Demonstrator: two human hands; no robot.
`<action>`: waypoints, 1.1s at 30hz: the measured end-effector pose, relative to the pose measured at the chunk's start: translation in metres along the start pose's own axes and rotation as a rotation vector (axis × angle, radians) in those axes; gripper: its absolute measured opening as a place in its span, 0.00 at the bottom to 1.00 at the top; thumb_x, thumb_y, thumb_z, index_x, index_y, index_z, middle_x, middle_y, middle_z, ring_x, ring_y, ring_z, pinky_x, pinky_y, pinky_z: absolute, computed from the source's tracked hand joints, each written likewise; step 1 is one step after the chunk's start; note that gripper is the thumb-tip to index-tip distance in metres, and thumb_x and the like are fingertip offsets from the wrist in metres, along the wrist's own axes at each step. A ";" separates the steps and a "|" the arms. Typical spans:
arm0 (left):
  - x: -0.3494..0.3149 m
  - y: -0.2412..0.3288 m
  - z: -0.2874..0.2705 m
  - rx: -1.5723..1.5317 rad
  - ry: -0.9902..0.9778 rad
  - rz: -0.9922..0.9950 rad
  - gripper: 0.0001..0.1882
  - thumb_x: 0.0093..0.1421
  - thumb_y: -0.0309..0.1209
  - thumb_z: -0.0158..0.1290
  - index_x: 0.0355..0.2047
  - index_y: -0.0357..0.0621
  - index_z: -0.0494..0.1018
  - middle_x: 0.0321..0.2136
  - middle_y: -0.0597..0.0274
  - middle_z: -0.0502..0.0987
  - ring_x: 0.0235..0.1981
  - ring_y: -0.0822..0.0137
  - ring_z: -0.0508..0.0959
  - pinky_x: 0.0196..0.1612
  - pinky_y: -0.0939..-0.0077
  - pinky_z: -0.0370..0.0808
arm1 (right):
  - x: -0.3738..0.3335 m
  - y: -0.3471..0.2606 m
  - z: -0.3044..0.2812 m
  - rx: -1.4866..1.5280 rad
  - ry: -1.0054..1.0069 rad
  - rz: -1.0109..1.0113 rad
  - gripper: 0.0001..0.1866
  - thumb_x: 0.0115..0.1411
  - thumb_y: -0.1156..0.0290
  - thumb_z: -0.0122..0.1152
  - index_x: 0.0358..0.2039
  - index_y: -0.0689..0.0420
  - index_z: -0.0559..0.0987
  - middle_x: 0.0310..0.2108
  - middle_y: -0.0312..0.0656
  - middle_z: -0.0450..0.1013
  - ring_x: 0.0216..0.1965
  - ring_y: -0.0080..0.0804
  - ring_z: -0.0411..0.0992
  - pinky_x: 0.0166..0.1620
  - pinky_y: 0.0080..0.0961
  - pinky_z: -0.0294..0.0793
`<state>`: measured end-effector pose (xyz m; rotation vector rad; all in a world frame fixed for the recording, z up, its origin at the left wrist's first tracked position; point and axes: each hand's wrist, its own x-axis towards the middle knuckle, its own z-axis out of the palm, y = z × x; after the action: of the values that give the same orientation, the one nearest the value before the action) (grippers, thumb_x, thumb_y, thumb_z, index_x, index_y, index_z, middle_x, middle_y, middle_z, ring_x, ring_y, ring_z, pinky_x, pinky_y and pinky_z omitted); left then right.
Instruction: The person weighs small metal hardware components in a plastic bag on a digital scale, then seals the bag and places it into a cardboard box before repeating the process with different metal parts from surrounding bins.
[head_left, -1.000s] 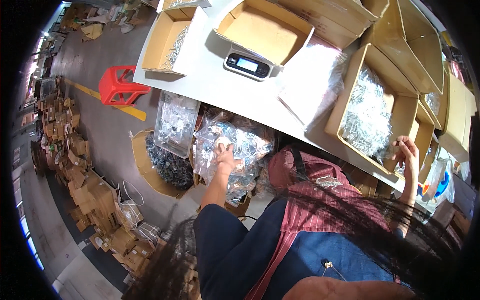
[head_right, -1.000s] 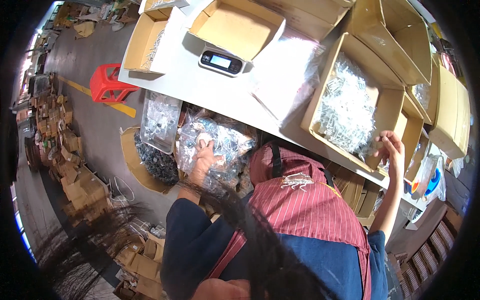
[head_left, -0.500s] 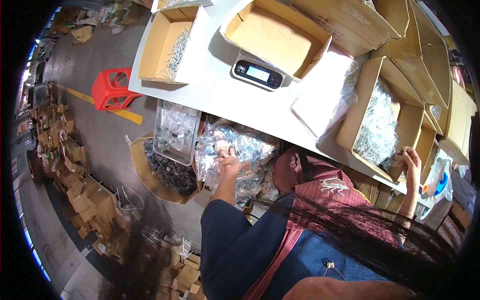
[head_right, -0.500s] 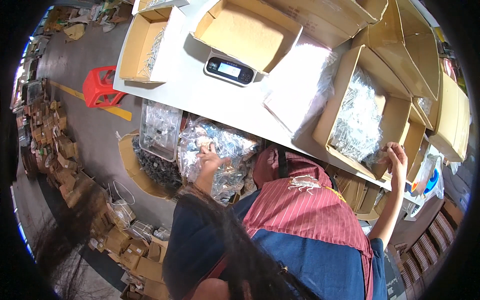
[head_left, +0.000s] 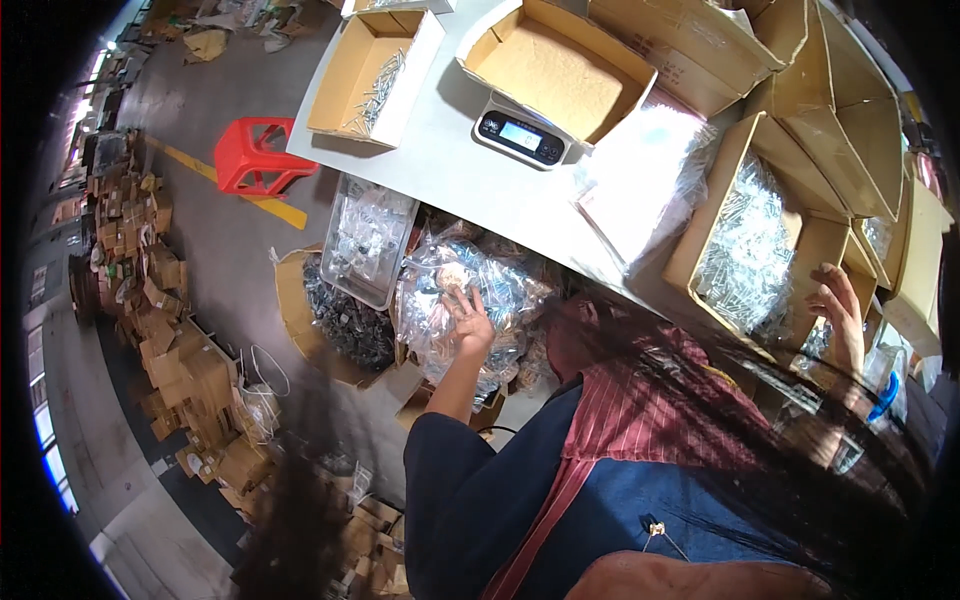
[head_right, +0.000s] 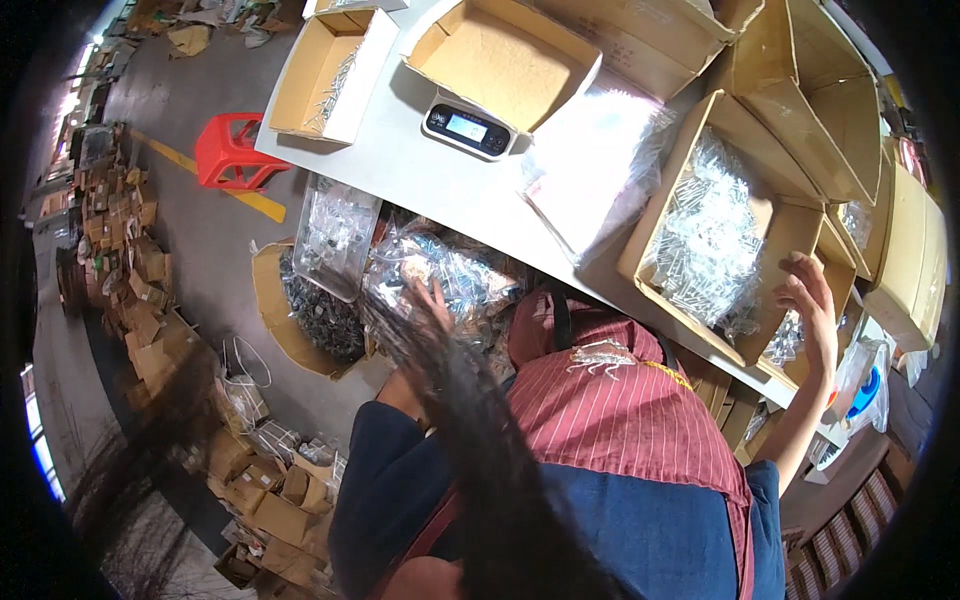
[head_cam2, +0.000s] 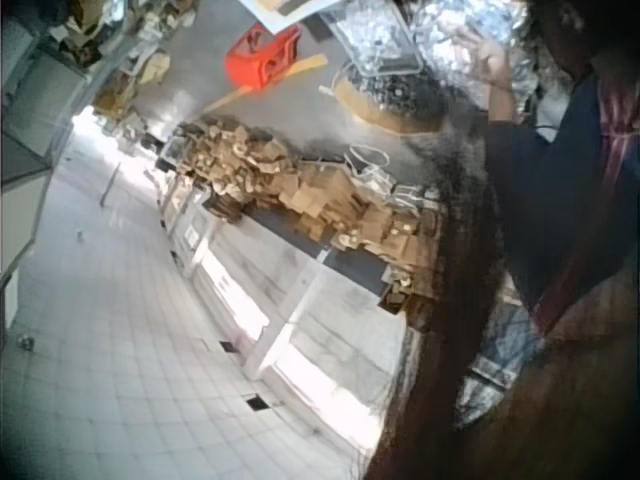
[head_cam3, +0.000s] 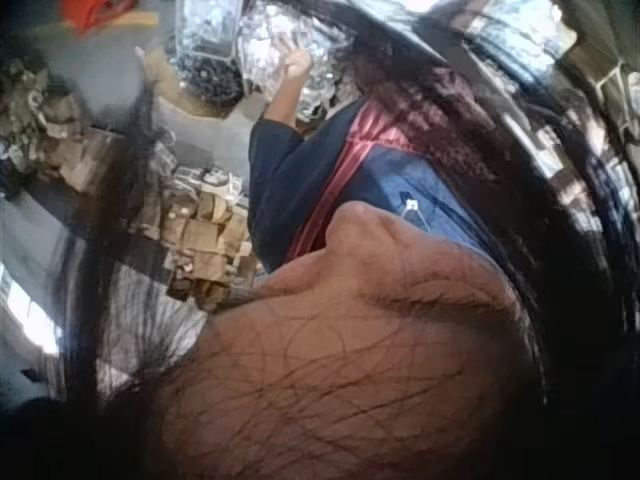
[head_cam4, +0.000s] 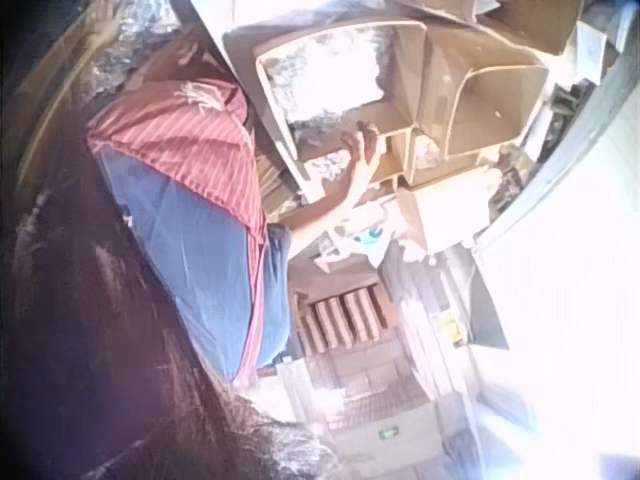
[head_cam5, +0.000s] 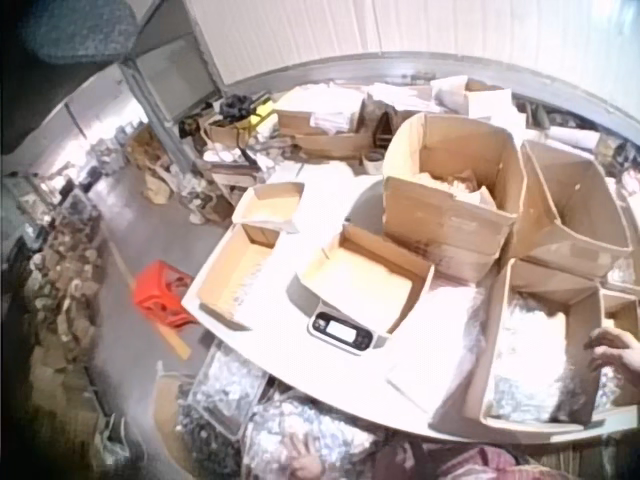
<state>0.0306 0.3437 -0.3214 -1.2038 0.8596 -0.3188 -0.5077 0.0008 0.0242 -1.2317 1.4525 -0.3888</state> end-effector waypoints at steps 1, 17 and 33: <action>0.001 0.006 -0.009 -0.091 -0.066 0.034 0.40 0.65 0.50 0.45 0.72 0.56 0.43 0.71 0.61 0.49 0.72 0.41 0.40 0.72 0.41 0.34 | 0.000 0.001 -0.005 0.000 0.002 -0.012 0.24 0.66 0.63 0.55 0.60 0.57 0.67 0.53 0.40 0.71 0.40 0.23 0.74 0.45 0.23 0.72; -0.065 -0.005 -0.047 -1.456 0.289 0.243 0.29 0.48 0.37 0.61 0.52 0.50 0.69 0.46 0.51 0.71 0.54 0.51 0.69 0.56 0.56 0.68 | -0.020 0.043 -0.062 -0.006 0.083 -0.049 0.25 0.66 0.67 0.54 0.61 0.62 0.68 0.56 0.44 0.71 0.44 0.28 0.75 0.50 0.26 0.73; -0.205 0.184 -0.061 -2.340 -0.648 -0.809 0.21 0.51 0.33 0.57 0.48 0.50 0.79 0.41 0.53 0.82 0.43 0.51 0.80 0.47 0.60 0.75 | -0.021 0.050 -0.064 -0.268 -0.153 -0.023 0.15 0.66 0.64 0.53 0.48 0.58 0.74 0.45 0.38 0.75 0.41 0.25 0.74 0.51 0.26 0.71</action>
<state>-0.1876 0.4987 -0.4104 -3.4763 -0.3779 0.7792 -0.5899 0.0132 0.0155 -1.4599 1.3906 -0.1130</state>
